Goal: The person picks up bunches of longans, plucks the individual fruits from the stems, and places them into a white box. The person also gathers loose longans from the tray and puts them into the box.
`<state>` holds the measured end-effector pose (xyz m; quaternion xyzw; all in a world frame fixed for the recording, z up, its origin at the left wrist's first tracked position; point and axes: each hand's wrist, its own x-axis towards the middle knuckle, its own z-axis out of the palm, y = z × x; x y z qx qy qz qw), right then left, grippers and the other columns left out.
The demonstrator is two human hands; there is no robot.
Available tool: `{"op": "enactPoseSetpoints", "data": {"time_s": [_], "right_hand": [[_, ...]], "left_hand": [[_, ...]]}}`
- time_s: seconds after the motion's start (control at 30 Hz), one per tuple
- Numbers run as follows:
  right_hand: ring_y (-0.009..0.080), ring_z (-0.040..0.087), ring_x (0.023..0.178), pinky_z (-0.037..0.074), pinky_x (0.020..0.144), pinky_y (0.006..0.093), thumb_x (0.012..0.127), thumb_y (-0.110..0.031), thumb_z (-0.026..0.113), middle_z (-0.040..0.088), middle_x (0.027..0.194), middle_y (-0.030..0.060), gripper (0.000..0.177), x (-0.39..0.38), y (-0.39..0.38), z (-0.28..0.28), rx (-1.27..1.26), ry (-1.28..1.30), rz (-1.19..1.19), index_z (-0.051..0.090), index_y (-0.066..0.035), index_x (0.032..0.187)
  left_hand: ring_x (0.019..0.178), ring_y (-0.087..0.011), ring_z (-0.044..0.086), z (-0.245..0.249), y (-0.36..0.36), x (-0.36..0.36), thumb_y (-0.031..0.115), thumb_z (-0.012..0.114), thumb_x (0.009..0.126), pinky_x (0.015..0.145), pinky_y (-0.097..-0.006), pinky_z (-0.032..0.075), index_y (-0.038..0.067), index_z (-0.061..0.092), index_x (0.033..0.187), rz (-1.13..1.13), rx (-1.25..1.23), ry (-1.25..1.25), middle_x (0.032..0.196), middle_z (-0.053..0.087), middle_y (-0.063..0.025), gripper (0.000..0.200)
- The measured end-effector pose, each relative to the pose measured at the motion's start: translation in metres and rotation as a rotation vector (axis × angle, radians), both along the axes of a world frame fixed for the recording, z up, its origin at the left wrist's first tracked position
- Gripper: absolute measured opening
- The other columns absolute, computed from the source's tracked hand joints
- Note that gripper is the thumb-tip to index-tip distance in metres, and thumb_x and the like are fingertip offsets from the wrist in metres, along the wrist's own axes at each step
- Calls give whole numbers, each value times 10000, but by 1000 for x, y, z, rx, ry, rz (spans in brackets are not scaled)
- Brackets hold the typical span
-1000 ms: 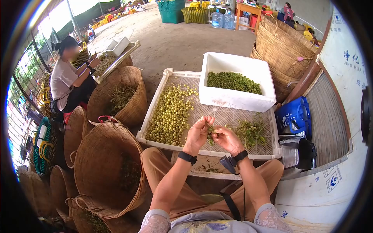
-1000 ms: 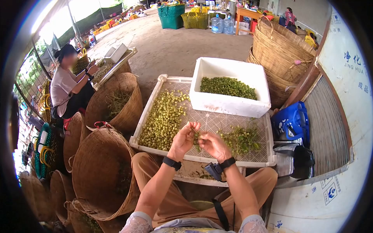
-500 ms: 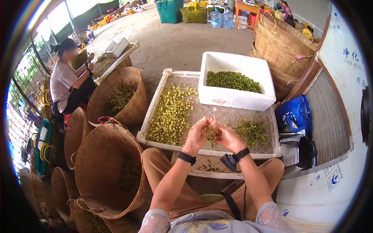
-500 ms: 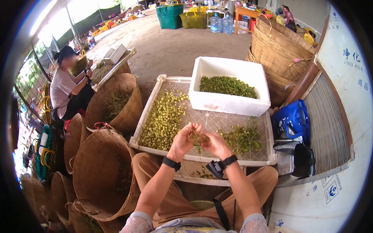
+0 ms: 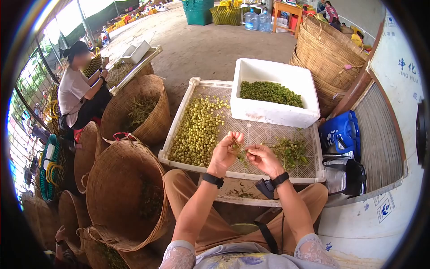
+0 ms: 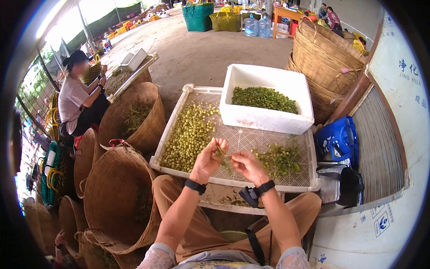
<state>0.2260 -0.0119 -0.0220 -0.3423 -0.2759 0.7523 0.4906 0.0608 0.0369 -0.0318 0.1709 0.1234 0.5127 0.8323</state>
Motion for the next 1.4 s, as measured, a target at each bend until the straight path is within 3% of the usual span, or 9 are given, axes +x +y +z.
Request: {"op": "enactPoseSetpoints", "data": {"time_s": [0.1, 0.17, 0.37, 0.57, 0.67, 0.87, 1.07, 1.23, 1.4], "right_hand": [[98, 511, 601, 387, 495, 212, 840, -89, 557, 567, 753, 44, 135, 10, -5, -3, -3, 128, 26, 574, 3, 938], [105, 516, 612, 389, 498, 213, 846, -86, 540, 570, 765, 54, 149, 11, -6, -3, 2, 162, 6, 569, 14, 953], [124, 528, 639, 396, 508, 218, 840, -65, 494, 571, 795, 68, 151, 6, -7, 12, 1, 210, -38, 562, -3, 959], [106, 505, 621, 387, 491, 212, 856, -120, 519, 543, 756, 45, 78, -9, -15, 28, 6, -40, -34, 533, -46, 878], [56, 481, 538, 337, 410, 182, 838, -164, 590, 540, 690, 6, 142, -19, -11, 14, 32, -281, -168, 536, -41, 884], [54, 463, 501, 323, 396, 183, 800, -192, 647, 511, 620, -11, 191, -28, -8, 14, 70, -576, -252, 544, -38, 844], [51, 444, 472, 315, 393, 186, 800, -155, 633, 504, 614, -12, 136, -26, -9, 16, 52, -426, -220, 534, -66, 774], [49, 439, 465, 319, 397, 183, 802, -145, 637, 498, 615, -16, 138, -18, -7, 18, -13, -478, -205, 523, -78, 760], [63, 459, 488, 349, 419, 193, 815, -131, 605, 515, 647, -6, 90, 4, -5, 0, -98, -282, -188, 537, -75, 794]], "left_hand": [[883, -162, 557, -1, 4, -3, 205, 448, 925, 850, -333, 461, 30, 495, 890, -17, 76, -109, 933, 559, -73, 185], [885, -183, 577, 11, -2, -3, 194, 452, 921, 848, -336, 466, 27, 511, 914, 45, -120, 67, 957, 573, -83, 178], [950, -190, 586, 1, 0, 1, 151, 448, 918, 804, -309, 482, 17, 552, 929, -26, -40, 169, 973, 605, -102, 171], [949, -205, 583, 3, -10, 17, 116, 485, 900, 795, -272, 482, 5, 558, 927, 154, -91, 161, 977, 606, -101, 135], [946, -210, 588, 7, -16, 22, 86, 509, 884, 788, -280, 487, -2, 569, 907, 204, -115, 181, 941, 612, -99, 109], [924, -201, 594, 8, -22, 27, 91, 519, 882, 772, -282, 495, -10, 576, 876, 206, -115, 212, 906, 617, -101, 116], [893, -190, 603, 12, -21, 22, 103, 507, 891, 745, -269, 497, -6, 570, 871, 183, -108, 203, 885, 607, -87, 128], [879, -184, 605, 10, -21, 22, 114, 487, 903, 718, -258, 494, -2, 563, 881, 145, -85, 227, 881, 603, -84, 140], [927, -197, 597, 9, -11, 9, 103, 470, 906, 811, -275, 489, 4, 544, 895, 98, -142, 152, 935, 595, -87, 124]]}}
